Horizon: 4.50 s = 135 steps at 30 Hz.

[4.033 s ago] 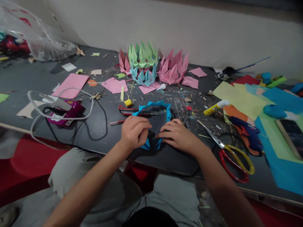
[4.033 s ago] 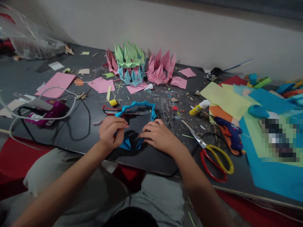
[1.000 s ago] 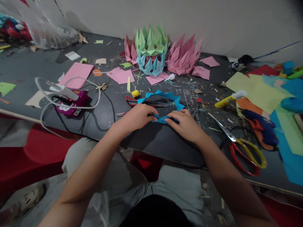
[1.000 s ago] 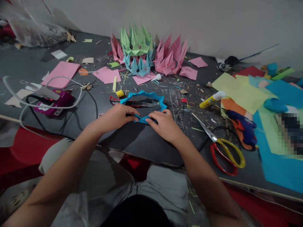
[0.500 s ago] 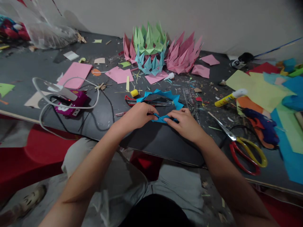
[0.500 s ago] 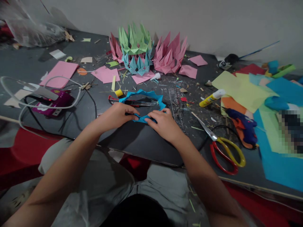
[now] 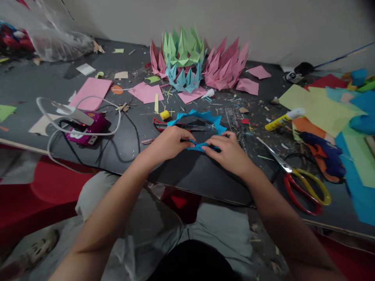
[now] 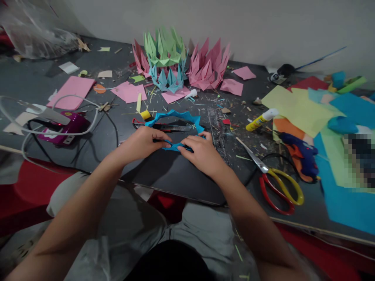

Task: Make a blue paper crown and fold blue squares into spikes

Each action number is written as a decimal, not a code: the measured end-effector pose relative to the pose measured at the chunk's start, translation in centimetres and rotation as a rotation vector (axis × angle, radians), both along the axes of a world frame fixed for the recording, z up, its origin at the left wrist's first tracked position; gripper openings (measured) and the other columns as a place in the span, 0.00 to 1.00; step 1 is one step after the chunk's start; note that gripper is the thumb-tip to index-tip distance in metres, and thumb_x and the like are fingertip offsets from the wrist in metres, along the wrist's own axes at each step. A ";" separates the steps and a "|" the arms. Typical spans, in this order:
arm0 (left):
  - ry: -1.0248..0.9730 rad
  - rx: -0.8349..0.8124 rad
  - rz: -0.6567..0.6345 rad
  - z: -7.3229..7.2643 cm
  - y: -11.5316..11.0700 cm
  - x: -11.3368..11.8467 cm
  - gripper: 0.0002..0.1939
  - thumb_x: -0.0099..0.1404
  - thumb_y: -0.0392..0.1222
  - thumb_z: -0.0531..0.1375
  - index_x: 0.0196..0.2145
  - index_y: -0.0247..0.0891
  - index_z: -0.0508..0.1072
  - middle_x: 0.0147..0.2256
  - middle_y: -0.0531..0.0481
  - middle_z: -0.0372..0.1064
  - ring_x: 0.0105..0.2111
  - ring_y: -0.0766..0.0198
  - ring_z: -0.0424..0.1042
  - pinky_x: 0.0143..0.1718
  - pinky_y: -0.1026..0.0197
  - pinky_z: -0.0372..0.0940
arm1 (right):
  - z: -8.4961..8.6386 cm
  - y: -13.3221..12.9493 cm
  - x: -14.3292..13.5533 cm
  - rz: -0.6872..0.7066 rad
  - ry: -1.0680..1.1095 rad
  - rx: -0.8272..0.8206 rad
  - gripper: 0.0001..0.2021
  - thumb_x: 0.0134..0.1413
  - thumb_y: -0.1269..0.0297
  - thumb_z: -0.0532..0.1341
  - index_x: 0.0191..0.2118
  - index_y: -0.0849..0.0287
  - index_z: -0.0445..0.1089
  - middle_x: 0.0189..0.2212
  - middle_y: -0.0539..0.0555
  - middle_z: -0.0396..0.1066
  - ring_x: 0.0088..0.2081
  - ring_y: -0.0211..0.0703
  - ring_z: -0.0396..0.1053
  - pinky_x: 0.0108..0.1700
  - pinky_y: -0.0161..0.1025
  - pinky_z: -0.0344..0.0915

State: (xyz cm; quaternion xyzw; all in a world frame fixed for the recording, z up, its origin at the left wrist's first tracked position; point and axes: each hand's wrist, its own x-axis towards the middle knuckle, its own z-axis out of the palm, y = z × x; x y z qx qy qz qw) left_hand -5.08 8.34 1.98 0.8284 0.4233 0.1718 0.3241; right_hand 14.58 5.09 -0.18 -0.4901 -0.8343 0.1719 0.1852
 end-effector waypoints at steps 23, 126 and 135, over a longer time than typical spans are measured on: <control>0.503 0.449 -0.236 -0.4 -2.5 2.0 0.09 0.57 0.29 0.54 0.26 0.35 0.73 0.25 0.47 0.71 0.27 0.60 0.71 0.30 0.60 0.61 | 0.2 -0.9 -0.5 0.113 -0.253 0.262 0.06 0.52 0.68 0.60 0.28 0.57 0.73 0.26 0.47 0.75 0.32 0.39 0.67 0.53 0.45 0.44; 0.013 -0.041 0.333 -1.0 -0.5 -0.8 0.23 0.63 0.53 0.49 0.49 0.36 0.67 0.43 0.44 0.70 0.39 0.59 0.71 0.38 0.59 0.64 | -0.1 0.5 4.3 -0.354 0.319 -0.336 0.18 0.45 0.72 0.54 0.46 0.58 0.65 0.33 0.53 0.70 0.27 0.37 0.68 0.30 0.36 0.66; -0.001 0.064 0.511 -2.4 2.2 -1.4 0.24 0.62 0.52 0.50 0.50 0.34 0.66 0.45 0.43 0.68 0.28 0.64 0.68 0.34 0.61 0.64 | -0.3 3.0 3.6 -0.396 0.347 -0.384 0.18 0.46 0.60 0.59 0.45 0.60 0.66 0.33 0.54 0.68 0.25 0.35 0.65 0.28 0.35 0.64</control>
